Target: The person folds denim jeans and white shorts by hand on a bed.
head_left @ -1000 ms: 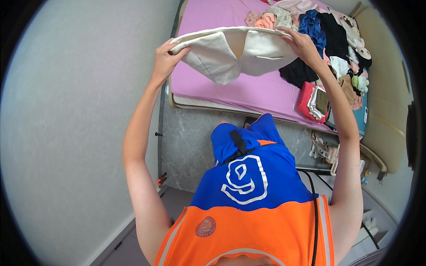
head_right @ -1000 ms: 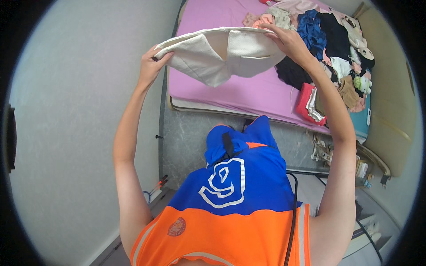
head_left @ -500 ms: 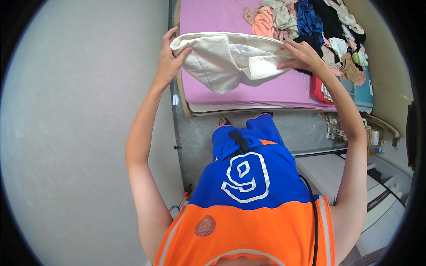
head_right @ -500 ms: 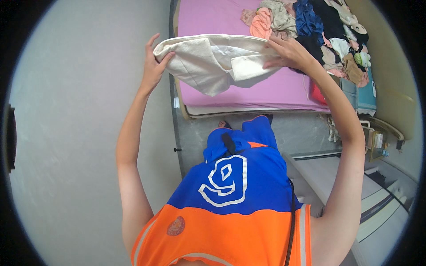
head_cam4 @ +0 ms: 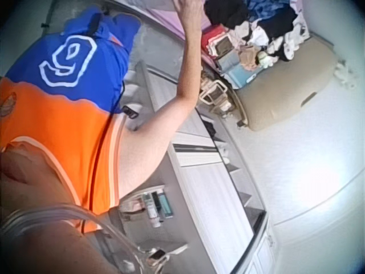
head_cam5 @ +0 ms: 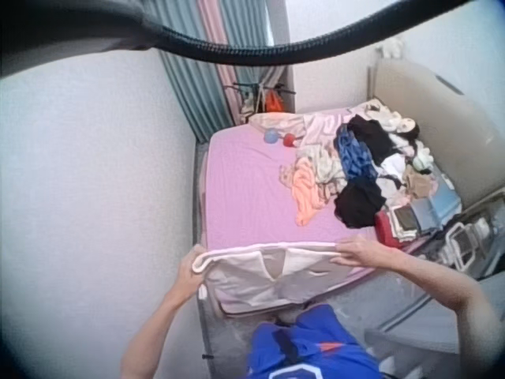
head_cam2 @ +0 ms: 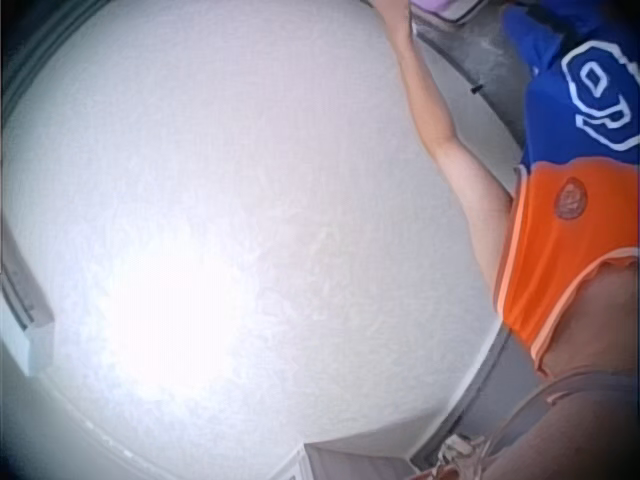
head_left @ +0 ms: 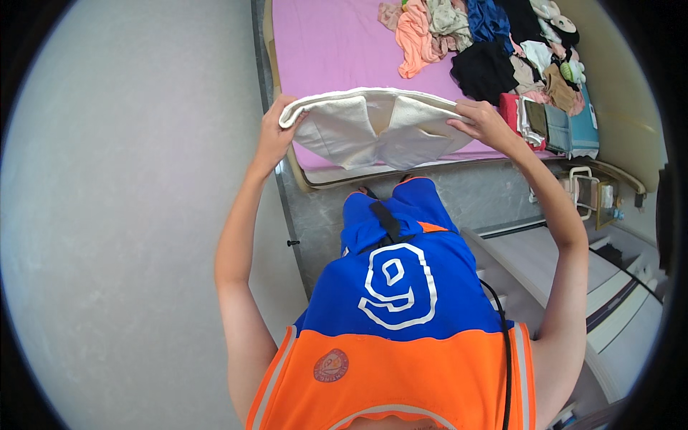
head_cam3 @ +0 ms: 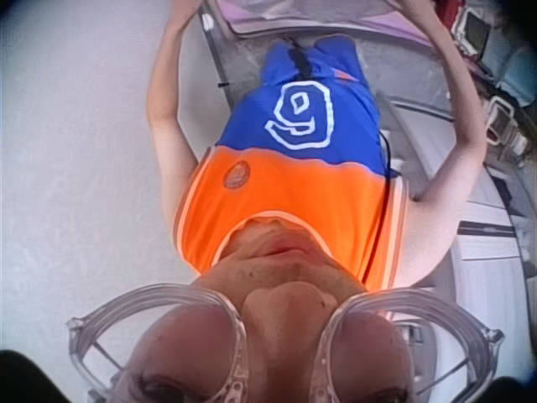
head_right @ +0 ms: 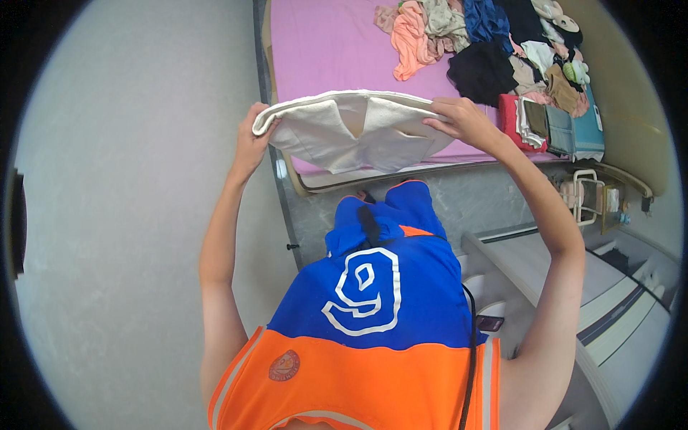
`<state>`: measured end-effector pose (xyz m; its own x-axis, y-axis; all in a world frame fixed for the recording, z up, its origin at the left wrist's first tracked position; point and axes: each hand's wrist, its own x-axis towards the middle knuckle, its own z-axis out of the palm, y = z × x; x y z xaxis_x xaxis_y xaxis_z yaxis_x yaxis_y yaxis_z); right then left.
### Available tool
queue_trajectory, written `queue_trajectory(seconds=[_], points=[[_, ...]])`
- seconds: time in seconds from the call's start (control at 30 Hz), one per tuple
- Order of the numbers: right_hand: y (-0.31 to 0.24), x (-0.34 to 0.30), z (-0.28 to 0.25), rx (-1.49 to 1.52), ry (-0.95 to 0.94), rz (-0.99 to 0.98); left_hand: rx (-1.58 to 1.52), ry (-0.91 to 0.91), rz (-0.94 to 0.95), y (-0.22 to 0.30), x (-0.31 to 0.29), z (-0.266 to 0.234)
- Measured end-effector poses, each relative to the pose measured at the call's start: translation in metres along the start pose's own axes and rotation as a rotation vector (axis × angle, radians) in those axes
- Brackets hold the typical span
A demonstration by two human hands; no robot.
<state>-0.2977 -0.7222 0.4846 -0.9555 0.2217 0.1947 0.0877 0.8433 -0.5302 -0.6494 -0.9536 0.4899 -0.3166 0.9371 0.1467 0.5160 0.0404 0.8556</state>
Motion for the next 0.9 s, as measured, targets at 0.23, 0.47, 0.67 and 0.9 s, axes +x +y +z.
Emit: queue_trajectory(seconds=[0.23, 0.47, 0.67, 0.9], points=[[0.036, -0.01, 0.015, 0.029, 0.239, 0.078, 0.012, -0.033, -0.025, -0.007, -0.008, 0.019], [0.07, 0.018, 0.018, 0.076, 0.096, 0.075, 0.018, 0.016, -0.097, -0.03, 0.012, 0.034], [0.102, 0.054, 0.034, 0.056, 0.069, 0.017, -0.016, 0.015, -0.155, -0.067, 0.056, 0.029], [0.189, 0.137, 0.093, 0.045, 0.024, 0.075, 0.013, -0.014, -0.296, -0.169, 0.13, 0.018]])
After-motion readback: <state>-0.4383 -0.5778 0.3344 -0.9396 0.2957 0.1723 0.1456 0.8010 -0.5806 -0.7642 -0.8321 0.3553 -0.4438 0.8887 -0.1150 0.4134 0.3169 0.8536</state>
